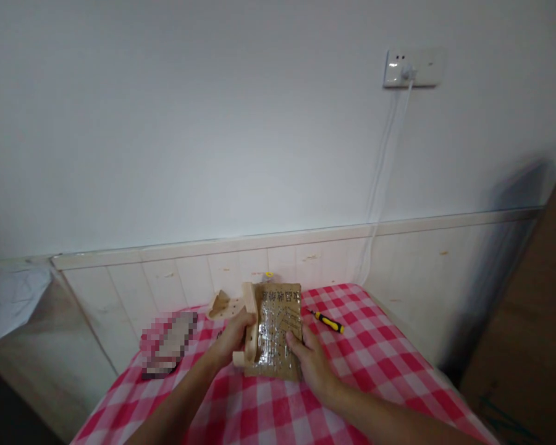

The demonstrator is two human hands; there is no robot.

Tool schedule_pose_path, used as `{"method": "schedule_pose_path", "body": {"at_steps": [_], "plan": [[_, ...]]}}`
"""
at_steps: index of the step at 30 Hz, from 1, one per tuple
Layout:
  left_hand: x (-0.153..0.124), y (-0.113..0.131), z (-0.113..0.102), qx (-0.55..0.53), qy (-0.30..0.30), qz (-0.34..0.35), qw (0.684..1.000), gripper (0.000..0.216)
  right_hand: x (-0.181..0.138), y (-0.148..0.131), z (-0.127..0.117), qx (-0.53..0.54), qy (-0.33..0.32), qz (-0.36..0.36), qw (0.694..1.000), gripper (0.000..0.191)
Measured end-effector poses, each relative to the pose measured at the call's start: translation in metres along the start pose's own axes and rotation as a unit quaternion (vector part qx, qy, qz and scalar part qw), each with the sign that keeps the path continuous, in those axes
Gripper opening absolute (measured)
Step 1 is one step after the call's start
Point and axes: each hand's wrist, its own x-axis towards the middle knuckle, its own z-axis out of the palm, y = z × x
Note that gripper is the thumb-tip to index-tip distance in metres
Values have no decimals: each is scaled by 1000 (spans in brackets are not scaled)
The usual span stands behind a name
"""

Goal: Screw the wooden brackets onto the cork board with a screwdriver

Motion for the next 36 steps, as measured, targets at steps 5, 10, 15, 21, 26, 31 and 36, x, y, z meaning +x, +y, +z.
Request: {"method": "schedule_pose_path", "body": {"at_steps": [5, 10, 15, 21, 26, 31, 36], "plan": [[-10, -10, 0, -5, 18, 42, 999, 42, -10, 3, -2, 38, -3, 19, 999, 48], [-33, -27, 9, -66, 79, 68, 992, 59, -21, -6, 0, 51, -41, 21, 998, 48], [-53, -46, 5, -113, 94, 58, 987, 63, -28, -13, 1, 33, -85, 19, 996, 47], [-65, -60, 1, -102, 78, 31, 991, 51, -33, -19, 3, 2, -92, 18, 996, 45], [-70, -61, -1, -65, 102, 31, 992, 53, -34, -18, 4, 1, -72, 30, 997, 46], [-74, -71, -21, 77, 190, 97, 974, 33, -32, -16, 2, 0, -45, 29, 999, 46], [-74, -80, -34, 156, 220, 158, 950, 40, -30, -13, 0, 9, -31, 41, 999, 47]]}}
